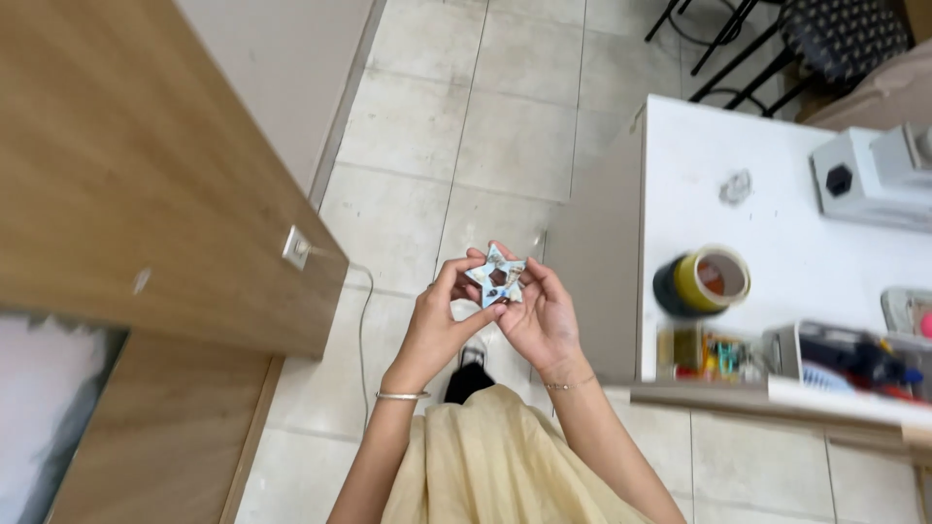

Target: The recorder walks to a display shelf, selects a star-shaped decorative candle, and returns to a workbench to place it.

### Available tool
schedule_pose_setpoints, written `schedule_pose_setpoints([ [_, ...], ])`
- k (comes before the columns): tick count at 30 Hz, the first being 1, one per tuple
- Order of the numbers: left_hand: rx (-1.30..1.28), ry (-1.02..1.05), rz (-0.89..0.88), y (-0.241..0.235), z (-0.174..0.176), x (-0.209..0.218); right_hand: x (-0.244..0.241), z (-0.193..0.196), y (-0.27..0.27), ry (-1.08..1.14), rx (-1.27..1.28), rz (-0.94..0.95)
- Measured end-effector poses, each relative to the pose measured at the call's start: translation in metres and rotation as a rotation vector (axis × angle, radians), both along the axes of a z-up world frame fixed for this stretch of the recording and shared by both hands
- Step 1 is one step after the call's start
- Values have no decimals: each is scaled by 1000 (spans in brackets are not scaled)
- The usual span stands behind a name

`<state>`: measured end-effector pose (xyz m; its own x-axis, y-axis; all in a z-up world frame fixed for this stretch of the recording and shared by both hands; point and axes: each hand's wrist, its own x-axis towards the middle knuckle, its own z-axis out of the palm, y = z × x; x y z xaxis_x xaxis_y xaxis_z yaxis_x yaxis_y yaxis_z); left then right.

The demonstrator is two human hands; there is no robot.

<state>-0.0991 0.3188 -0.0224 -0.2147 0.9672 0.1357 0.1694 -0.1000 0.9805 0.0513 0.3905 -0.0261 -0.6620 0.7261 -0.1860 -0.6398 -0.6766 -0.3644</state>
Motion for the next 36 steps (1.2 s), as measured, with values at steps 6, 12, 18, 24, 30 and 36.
schedule_pose_setpoints([
  [6, 69, -65, 0, 132, 10, -7, -10, 19, 134, 23, -6, -4],
  [12, -19, -83, -45, 231, 1, -17, -16, 0, 228, 58, -12, -15],
  [18, -140, 27, -153, 336, -3, -38, -24, -22, 318, 56, 9, -104],
  [24, -64, 3, -289, 472, -13, -76, -54, -23, 431, 142, 0, -198],
  [30, -62, -13, -407, 611, 11, -116, -89, -6, 550, 11, -39, -355],
  [36, -85, 13, -528, 711, 13, -127, -102, -4, 628, 35, -30, -446],
])
